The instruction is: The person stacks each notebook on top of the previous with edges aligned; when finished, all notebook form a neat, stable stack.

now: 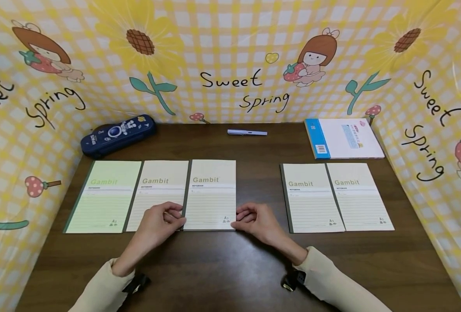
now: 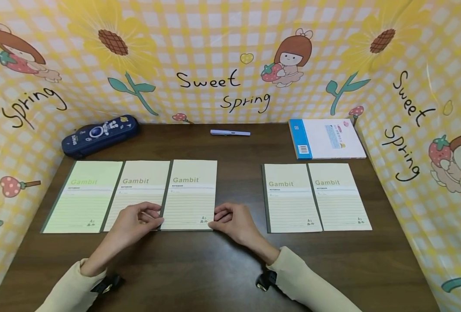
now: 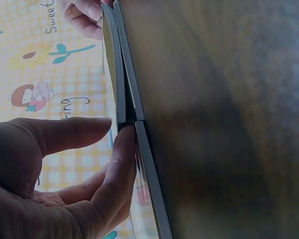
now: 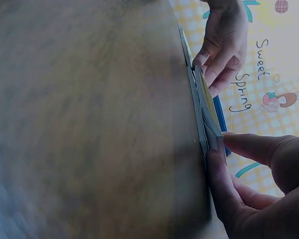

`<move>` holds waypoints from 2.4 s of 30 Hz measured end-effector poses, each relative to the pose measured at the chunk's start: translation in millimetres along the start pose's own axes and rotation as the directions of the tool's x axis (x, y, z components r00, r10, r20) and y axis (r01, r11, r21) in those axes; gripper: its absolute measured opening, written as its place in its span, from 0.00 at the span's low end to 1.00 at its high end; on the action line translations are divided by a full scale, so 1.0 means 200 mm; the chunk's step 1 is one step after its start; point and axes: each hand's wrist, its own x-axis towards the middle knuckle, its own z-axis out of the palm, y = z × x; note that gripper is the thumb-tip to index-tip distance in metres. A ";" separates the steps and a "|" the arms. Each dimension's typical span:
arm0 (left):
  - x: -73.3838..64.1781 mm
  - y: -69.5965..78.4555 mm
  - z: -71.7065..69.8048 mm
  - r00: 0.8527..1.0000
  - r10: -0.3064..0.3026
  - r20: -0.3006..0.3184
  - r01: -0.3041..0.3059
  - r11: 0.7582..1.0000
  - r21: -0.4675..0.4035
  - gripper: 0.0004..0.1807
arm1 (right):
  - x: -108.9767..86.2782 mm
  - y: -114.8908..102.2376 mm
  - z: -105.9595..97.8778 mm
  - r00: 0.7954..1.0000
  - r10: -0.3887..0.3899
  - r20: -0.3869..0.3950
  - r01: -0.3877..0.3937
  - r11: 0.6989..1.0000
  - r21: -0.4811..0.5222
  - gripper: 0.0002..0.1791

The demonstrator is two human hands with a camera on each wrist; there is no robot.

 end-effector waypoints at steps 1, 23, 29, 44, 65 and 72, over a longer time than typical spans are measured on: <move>0.00 0.00 0.00 1.000 0.004 0.001 -0.004 1.000 0.003 0.17 | 0.00 0.00 0.00 1.000 0.000 0.000 0.000 1.000 -0.003 0.18; -0.04 0.06 -0.01 1.000 0.012 -0.003 -0.012 0.999 0.050 0.23 | 0.00 -0.01 -0.04 0.999 0.000 0.044 0.001 1.000 -0.024 0.22; -0.03 0.09 0.00 0.997 0.058 -0.048 -0.052 0.992 0.118 0.22 | -0.02 -0.01 -0.06 0.997 0.010 0.080 -0.008 1.000 -0.020 0.23; 0.09 0.26 0.14 0.914 0.406 -0.019 -0.394 0.896 0.205 0.20 | -0.18 -0.01 -0.29 0.993 -0.114 -0.034 0.105 0.974 -0.201 0.18; 0.20 0.60 0.52 0.546 0.634 0.548 -0.830 0.498 0.251 0.39 | -0.45 0.21 -0.62 0.929 -0.238 -0.284 0.070 0.866 -0.495 0.17; 0.18 0.73 0.67 0.512 0.568 0.644 -0.854 0.414 0.314 0.43 | -0.53 0.26 -0.69 0.914 -0.244 -0.323 -0.002 0.795 -0.607 0.19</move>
